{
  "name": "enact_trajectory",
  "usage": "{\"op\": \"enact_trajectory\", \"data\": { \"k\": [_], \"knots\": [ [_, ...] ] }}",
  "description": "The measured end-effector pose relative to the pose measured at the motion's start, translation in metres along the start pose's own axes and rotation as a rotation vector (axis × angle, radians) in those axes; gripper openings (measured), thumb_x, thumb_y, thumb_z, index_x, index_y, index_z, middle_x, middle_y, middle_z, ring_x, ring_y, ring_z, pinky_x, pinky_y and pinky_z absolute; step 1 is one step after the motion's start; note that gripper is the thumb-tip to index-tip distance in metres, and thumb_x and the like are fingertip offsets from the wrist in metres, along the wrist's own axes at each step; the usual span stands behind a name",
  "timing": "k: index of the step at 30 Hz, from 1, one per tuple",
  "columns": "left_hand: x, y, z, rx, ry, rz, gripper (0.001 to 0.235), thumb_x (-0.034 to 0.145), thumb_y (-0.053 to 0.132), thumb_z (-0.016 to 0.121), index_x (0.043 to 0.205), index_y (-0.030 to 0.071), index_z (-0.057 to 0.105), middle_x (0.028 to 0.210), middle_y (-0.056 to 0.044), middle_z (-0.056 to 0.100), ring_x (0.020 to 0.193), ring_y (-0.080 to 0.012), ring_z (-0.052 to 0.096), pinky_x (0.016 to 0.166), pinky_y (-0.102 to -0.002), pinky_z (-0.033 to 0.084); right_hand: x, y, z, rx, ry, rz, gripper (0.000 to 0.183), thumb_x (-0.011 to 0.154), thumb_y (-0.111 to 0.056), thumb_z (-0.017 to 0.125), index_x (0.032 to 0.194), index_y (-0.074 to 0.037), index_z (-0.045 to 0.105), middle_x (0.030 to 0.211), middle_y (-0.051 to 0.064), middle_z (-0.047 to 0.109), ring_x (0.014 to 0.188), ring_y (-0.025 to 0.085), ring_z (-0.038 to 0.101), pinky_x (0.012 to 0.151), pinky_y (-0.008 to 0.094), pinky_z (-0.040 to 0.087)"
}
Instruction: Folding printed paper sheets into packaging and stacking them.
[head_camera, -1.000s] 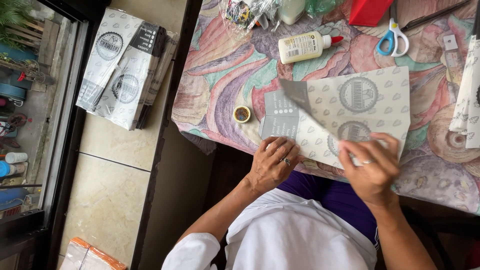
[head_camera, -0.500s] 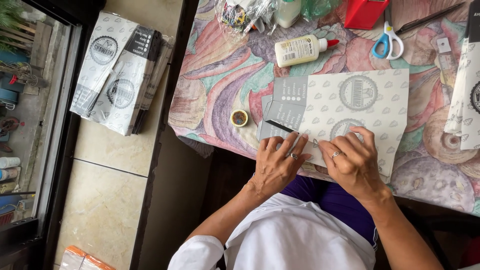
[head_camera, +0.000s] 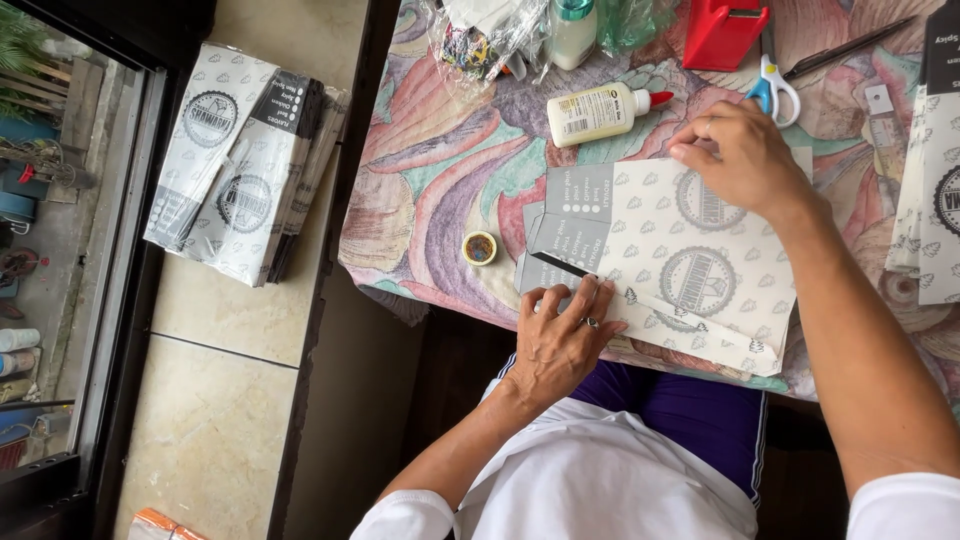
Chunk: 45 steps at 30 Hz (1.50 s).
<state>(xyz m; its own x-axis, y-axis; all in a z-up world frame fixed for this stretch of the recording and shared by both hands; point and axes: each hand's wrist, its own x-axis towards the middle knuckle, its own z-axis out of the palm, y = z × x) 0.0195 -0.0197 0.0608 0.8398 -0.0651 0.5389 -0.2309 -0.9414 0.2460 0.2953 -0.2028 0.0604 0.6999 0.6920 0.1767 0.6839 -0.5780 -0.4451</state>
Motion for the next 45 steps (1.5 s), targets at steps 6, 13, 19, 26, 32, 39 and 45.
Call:
{"op": "enact_trajectory", "data": {
  "k": [6, 13, 19, 26, 32, 39, 45],
  "knots": [
    [-0.002, 0.000, 0.000, 0.011, -0.018, -0.007, 0.039, 0.108, 0.040, 0.060, 0.131, 0.009, 0.067, 0.128, -0.002, 0.060, 0.097, -0.0233, 0.060, 0.079, -0.040, 0.046, 0.020, -0.038, -0.023, 0.201, -0.353, 0.355, 0.012, 0.099, -0.013, 0.071, 0.099, -0.003, 0.076, 0.093, 0.010, 0.076, 0.087, 0.021, 0.069, 0.079, 0.038, 0.052],
    [0.000, 0.000, -0.001, 0.001, -0.014, -0.014, 0.039, 0.108, 0.039, 0.059, 0.130, 0.009, 0.067, 0.129, -0.003, 0.061, 0.097, -0.0238, 0.060, 0.079, -0.040, 0.047, -0.052, -0.092, -0.039, -0.182, 0.235, -0.256, 0.009, 0.100, 0.002, 0.082, 0.100, 0.003, 0.073, 0.104, 0.018, 0.075, 0.100, 0.031, 0.069, 0.101, 0.046, 0.051],
    [-0.004, 0.002, 0.008, -0.054, 0.049, -0.013, 0.038, 0.105, 0.037, 0.061, 0.129, 0.007, 0.067, 0.122, -0.008, 0.063, 0.095, -0.0272, 0.059, 0.083, -0.044, 0.047, -0.118, -0.149, 0.000, -0.323, 0.426, -0.334, 0.003, 0.094, 0.003, 0.078, 0.092, 0.003, 0.076, 0.105, 0.018, 0.080, 0.117, 0.042, 0.072, 0.085, 0.046, 0.057],
    [0.000, -0.001, 0.009, -0.135, 0.174, 0.032, 0.035, 0.097, 0.030, 0.071, 0.119, 0.002, 0.071, 0.110, -0.014, 0.069, 0.089, -0.0304, 0.061, 0.082, -0.047, 0.050, -0.126, -0.150, 0.024, -0.298, 0.438, -0.349, 0.004, 0.090, -0.002, 0.079, 0.086, -0.003, 0.078, 0.106, 0.011, 0.081, 0.125, 0.039, 0.070, 0.086, 0.046, 0.057],
    [-0.015, -0.031, 0.032, -0.177, 0.189, 0.085, 0.015, 0.096, 0.007, 0.068, 0.108, 0.000, 0.074, 0.101, -0.019, 0.073, 0.086, -0.0319, 0.068, 0.072, -0.041, 0.054, -0.129, -0.149, 0.027, -0.269, 0.388, -0.283, 0.004, 0.091, -0.006, 0.079, 0.086, -0.005, 0.078, 0.104, 0.010, 0.081, 0.127, 0.036, 0.068, 0.091, 0.044, 0.057],
    [0.028, -0.059, 0.000, -0.130, 0.083, 0.265, 0.009, 0.088, -0.002, 0.075, 0.097, 0.000, 0.075, 0.100, -0.016, 0.073, 0.095, -0.0300, 0.068, 0.090, -0.045, 0.052, -0.132, -0.139, 0.034, -0.262, 0.385, -0.258, 0.006, 0.092, -0.009, 0.080, 0.087, -0.006, 0.078, 0.105, 0.009, 0.081, 0.127, 0.034, 0.069, 0.092, 0.044, 0.057],
    [0.039, -0.065, -0.010, -0.113, -0.025, 0.301, 0.008, 0.088, 0.000, 0.075, 0.094, 0.005, 0.075, 0.096, -0.012, 0.076, 0.094, -0.0248, 0.069, 0.094, -0.043, 0.051, -0.138, -0.142, 0.027, -0.236, 0.350, -0.250, 0.006, 0.091, -0.009, 0.080, 0.087, -0.005, 0.078, 0.103, 0.010, 0.080, 0.125, 0.034, 0.070, 0.094, 0.043, 0.057]
  ]
}}
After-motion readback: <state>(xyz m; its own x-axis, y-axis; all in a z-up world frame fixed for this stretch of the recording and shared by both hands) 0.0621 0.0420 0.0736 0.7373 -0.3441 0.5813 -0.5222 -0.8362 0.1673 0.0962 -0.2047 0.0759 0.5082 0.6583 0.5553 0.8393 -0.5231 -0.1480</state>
